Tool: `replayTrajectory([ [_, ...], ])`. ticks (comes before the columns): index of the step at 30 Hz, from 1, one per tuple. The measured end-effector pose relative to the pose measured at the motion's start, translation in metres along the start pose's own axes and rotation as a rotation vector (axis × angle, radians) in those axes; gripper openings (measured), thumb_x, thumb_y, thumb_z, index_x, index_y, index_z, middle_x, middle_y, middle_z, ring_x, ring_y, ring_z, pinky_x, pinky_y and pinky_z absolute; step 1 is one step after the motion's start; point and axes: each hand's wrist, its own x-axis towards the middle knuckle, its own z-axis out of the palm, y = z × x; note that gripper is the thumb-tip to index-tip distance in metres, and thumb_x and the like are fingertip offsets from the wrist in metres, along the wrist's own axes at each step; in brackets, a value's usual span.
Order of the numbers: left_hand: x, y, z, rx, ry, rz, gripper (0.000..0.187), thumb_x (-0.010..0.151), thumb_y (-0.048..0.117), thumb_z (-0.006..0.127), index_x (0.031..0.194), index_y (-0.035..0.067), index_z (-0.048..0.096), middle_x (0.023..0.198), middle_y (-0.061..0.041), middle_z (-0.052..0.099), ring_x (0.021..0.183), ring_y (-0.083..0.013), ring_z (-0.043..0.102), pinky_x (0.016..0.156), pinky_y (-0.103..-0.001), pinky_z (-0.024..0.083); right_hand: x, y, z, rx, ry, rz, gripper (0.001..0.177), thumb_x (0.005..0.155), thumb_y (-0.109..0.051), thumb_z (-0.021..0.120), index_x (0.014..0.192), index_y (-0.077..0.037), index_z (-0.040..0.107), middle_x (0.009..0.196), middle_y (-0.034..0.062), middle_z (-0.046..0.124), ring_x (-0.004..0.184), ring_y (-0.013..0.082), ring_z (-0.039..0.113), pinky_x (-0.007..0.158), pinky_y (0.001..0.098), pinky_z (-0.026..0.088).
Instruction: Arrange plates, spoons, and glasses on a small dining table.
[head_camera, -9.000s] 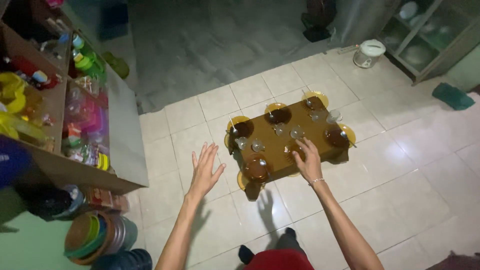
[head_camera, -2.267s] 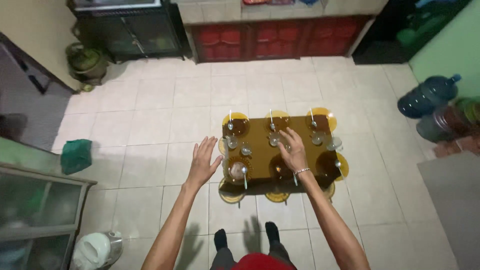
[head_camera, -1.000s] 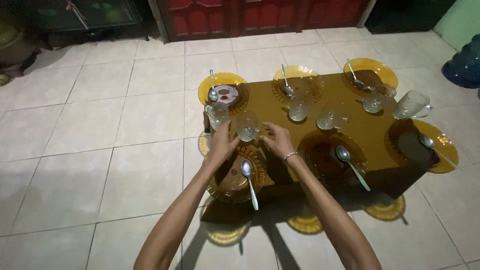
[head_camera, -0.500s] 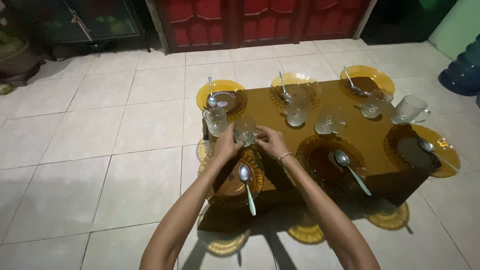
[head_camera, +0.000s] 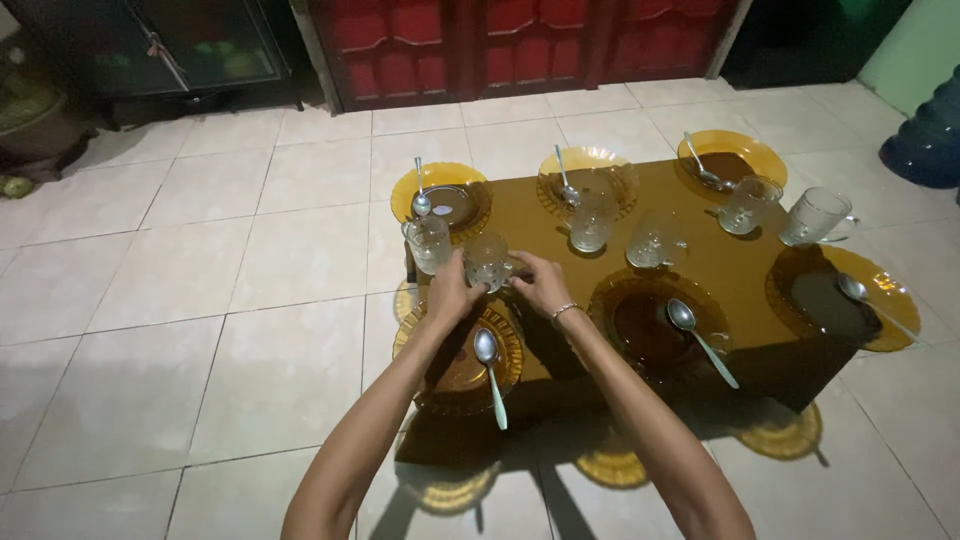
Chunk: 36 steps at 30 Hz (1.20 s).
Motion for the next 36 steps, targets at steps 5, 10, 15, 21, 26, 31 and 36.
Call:
replayTrajectory([
  [5,-0.004,0.004,-0.004,-0.017,0.005,0.009,0.076,0.079,0.028,0.081,0.142,0.011,0.043,0.127,-0.025,0.065,0.116,-0.0508,0.064,0.099,-0.062,0.052,-0.001,-0.002,-0.004,-0.015,-0.016,0.002,0.057,0.082,-0.02,0.077,0.136,-0.033,0.063,0.099,0.0036,0.08,0.104,0.0289,0.072,0.096,0.0431,0.056],
  [10,-0.002,-0.005,0.001,-0.001,-0.012,0.034,0.08,0.079,0.03,0.081,0.145,0.01,0.04,0.134,-0.021,0.064,0.121,-0.0468,0.062,0.101,-0.06,0.051,-0.004,-0.007,-0.007,0.041,-0.013,0.021,0.059,0.079,-0.019,0.081,0.135,-0.03,0.065,0.106,0.0053,0.079,0.105,0.0301,0.073,0.094,0.0435,0.057],
  [15,-0.016,0.006,-0.038,0.054,-0.029,0.179,0.083,0.084,0.025,0.08,0.15,-0.001,0.036,0.137,-0.028,0.058,0.132,-0.0462,0.052,0.107,-0.061,0.046,-0.002,-0.02,-0.033,0.164,0.015,-0.011,0.067,0.079,-0.018,0.085,0.142,-0.02,0.061,0.115,0.02,0.074,0.11,0.0401,0.07,0.094,0.0521,0.057],
  [21,-0.03,0.022,-0.1,0.087,0.104,0.319,0.059,0.095,0.033,0.064,0.148,0.01,0.048,0.131,-0.015,0.066,0.123,-0.0337,0.063,0.097,-0.055,0.052,0.008,-0.055,-0.082,0.062,0.131,-0.186,0.049,0.088,-0.019,0.077,0.136,-0.016,0.066,0.127,0.0136,0.07,0.12,0.0343,0.065,0.103,0.0467,0.052],
  [26,-0.07,0.132,-0.246,0.247,0.106,0.389,0.056,0.1,0.036,0.056,0.148,0.007,0.046,0.141,-0.017,0.058,0.135,-0.034,0.052,0.109,-0.053,0.042,0.013,-0.175,-0.186,0.054,0.08,-0.193,0.054,0.089,-0.023,0.076,0.141,-0.017,0.062,0.139,0.0155,0.063,0.132,0.0362,0.055,0.112,0.0508,0.044],
  [31,-0.098,0.238,-0.383,0.32,0.006,0.395,0.067,0.1,0.04,0.057,0.151,0.001,0.038,0.152,-0.022,0.046,0.147,-0.0391,0.035,0.118,-0.063,0.023,0.025,-0.303,-0.319,-0.034,-0.006,-0.179,0.054,0.091,-0.025,0.075,0.142,-0.02,0.06,0.143,0.0152,0.057,0.136,0.0408,0.051,0.115,0.0545,0.043],
  [36,-0.119,0.345,-0.521,0.288,-0.193,0.225,0.068,0.104,0.051,0.046,0.155,0.007,0.034,0.16,-0.015,0.038,0.153,-0.0338,0.024,0.121,-0.063,0.014,0.037,-0.417,-0.452,-0.046,-0.02,-0.117,0.044,0.092,-0.03,0.074,0.135,-0.022,0.067,0.139,0.0129,0.062,0.134,0.0396,0.053,0.114,0.0521,0.045],
])
